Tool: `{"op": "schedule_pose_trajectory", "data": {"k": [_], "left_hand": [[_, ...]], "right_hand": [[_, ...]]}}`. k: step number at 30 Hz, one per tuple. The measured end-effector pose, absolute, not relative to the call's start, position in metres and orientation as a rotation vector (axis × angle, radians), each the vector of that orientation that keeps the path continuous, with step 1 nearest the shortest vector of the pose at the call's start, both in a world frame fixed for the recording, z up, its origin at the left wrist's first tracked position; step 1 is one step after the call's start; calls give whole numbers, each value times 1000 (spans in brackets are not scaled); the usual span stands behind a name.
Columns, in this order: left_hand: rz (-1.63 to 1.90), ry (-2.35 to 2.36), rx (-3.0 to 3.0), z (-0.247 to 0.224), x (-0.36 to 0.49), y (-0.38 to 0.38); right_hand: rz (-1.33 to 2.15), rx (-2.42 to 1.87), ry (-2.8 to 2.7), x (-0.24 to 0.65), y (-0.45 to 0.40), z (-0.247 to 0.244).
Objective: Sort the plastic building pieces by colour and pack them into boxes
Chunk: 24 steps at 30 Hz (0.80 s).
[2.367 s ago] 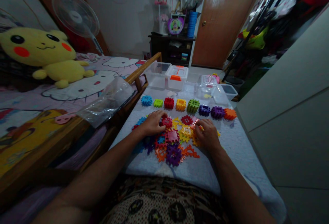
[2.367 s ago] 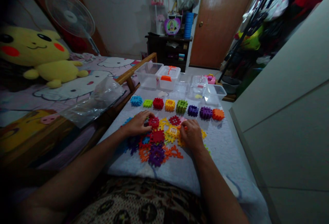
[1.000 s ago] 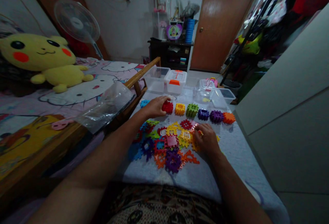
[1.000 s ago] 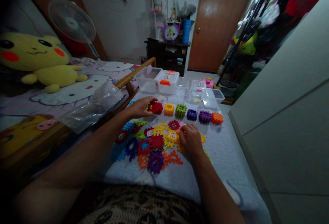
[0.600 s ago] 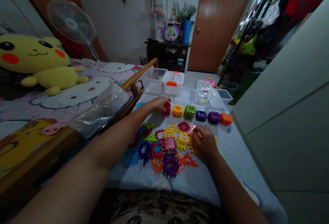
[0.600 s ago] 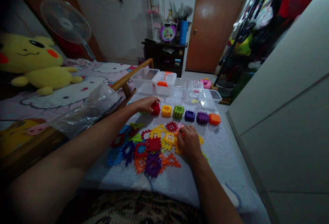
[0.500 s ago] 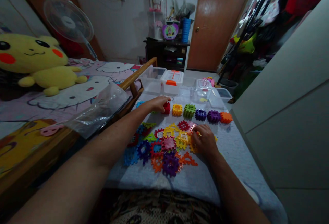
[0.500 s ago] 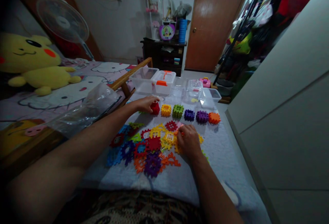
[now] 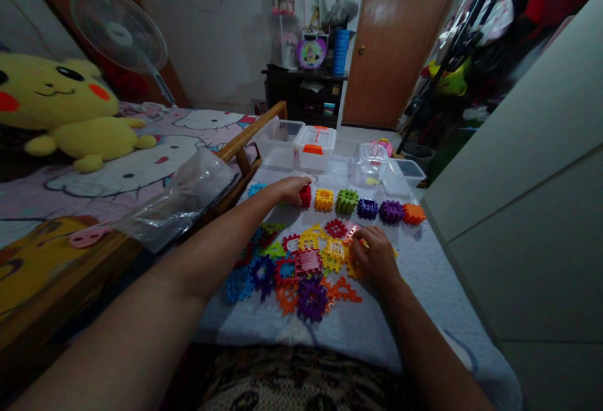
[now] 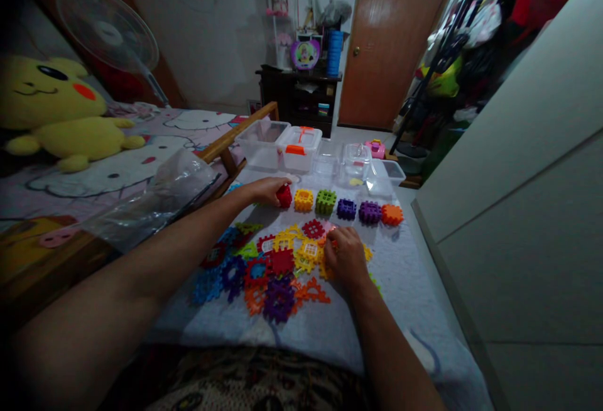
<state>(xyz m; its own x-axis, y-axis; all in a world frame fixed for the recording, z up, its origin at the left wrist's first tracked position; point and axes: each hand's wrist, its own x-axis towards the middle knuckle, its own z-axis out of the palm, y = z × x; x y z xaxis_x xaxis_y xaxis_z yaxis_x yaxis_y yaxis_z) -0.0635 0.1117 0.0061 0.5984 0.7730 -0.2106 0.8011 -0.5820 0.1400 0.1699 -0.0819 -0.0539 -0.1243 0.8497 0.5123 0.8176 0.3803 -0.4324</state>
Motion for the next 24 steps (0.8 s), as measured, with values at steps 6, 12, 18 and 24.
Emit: {"op": "schedule_pose_trajectory", "data": {"k": [6, 12, 18, 24], "left_hand": [[-194, 1276, 2673, 8, -61, 110], [56, 1247, 2761, 24, -89, 85], [177, 1223, 2577, 22, -165, 30], [350, 1319, 2419, -22, -203, -28]], "right_hand": [[68, -1447, -1942, 172, -81, -57], [66, -1443, -1942, 172, -81, -58], [66, -1450, -1952, 171, -82, -56], [139, -1393, -2008, 172, -87, -49]]}}
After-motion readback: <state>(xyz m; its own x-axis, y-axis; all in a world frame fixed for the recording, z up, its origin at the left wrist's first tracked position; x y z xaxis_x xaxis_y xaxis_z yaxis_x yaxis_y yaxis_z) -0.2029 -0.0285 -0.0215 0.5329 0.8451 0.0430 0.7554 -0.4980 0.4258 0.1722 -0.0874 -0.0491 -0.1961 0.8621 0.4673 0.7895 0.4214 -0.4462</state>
